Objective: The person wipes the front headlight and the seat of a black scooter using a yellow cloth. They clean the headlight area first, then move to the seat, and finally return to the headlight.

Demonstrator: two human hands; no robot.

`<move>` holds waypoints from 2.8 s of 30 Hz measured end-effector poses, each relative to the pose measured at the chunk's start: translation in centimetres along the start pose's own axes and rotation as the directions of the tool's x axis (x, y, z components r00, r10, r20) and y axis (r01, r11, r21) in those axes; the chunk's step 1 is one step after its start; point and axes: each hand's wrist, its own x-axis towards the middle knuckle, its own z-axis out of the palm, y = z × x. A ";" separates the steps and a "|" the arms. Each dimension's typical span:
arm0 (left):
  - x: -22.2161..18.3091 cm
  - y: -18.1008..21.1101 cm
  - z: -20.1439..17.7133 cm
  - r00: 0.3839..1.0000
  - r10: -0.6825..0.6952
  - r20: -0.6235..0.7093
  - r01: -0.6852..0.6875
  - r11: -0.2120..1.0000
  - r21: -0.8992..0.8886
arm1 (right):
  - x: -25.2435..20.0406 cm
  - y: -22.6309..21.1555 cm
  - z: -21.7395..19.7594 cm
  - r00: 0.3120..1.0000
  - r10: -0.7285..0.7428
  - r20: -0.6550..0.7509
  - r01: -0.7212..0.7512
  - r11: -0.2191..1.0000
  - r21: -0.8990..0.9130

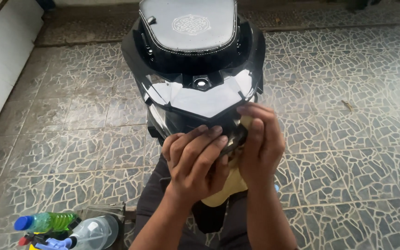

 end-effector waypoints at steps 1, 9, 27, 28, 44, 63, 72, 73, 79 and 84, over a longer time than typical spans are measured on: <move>0.1 0.0 0.0 1.000 0.003 -0.003 -0.003 1.000 0.001 | 0.1 0.0 -0.1 1.000 -0.004 -0.001 0.004 1.000 0.001; 0.5 -0.1 -0.4 0.999 0.032 0.039 -0.032 0.999 0.000 | -1.1 0.5 -0.2 1.000 -0.012 -0.010 0.012 1.000 -0.017; -0.1 -0.4 0.0 0.999 0.053 0.011 -0.053 0.997 0.048 | -4.6 5.4 0.3 0.950 0.110 -0.293 -0.138 0.988 -0.076; -0.1 -0.4 0.1 0.998 0.054 0.014 -0.055 0.997 0.047 | -4.8 4.8 0.3 0.949 0.113 -0.295 -0.141 0.987 -0.076; -1.0 -0.3 -0.4 0.991 0.031 0.131 -0.055 0.981 0.186 | -0.5 3.6 -1.9 0.992 0.102 -0.073 -0.115 0.973 -0.201; -0.3 -0.6 0.6 0.998 0.039 -0.041 -0.037 0.999 0.035 | 0.8 -1.4 -4.2 0.987 0.018 0.158 0.007 0.988 -0.157; 0.4 -0.5 0.2 0.998 0.056 -0.027 -0.054 0.997 0.063 | 3.1 5.4 -2.5 0.996 -0.027 0.082 0.050 0.956 -0.288; 0.4 -0.5 0.2 0.998 0.057 -0.034 -0.055 0.996 0.065 | 2.9 5.5 -2.4 0.996 -0.035 0.083 0.057 0.956 -0.286; 0.5 -0.4 0.1 0.999 0.040 -0.031 -0.039 0.999 0.031 | 1.4 0.9 -3.5 0.989 0.027 0.143 0.022 0.943 -0.332; 0.9 0.0 -1.4 0.983 0.009 0.181 -0.019 0.999 0.049 | 0.9 -5.2 -4.6 0.957 -0.017 0.289 0.091 0.966 -0.244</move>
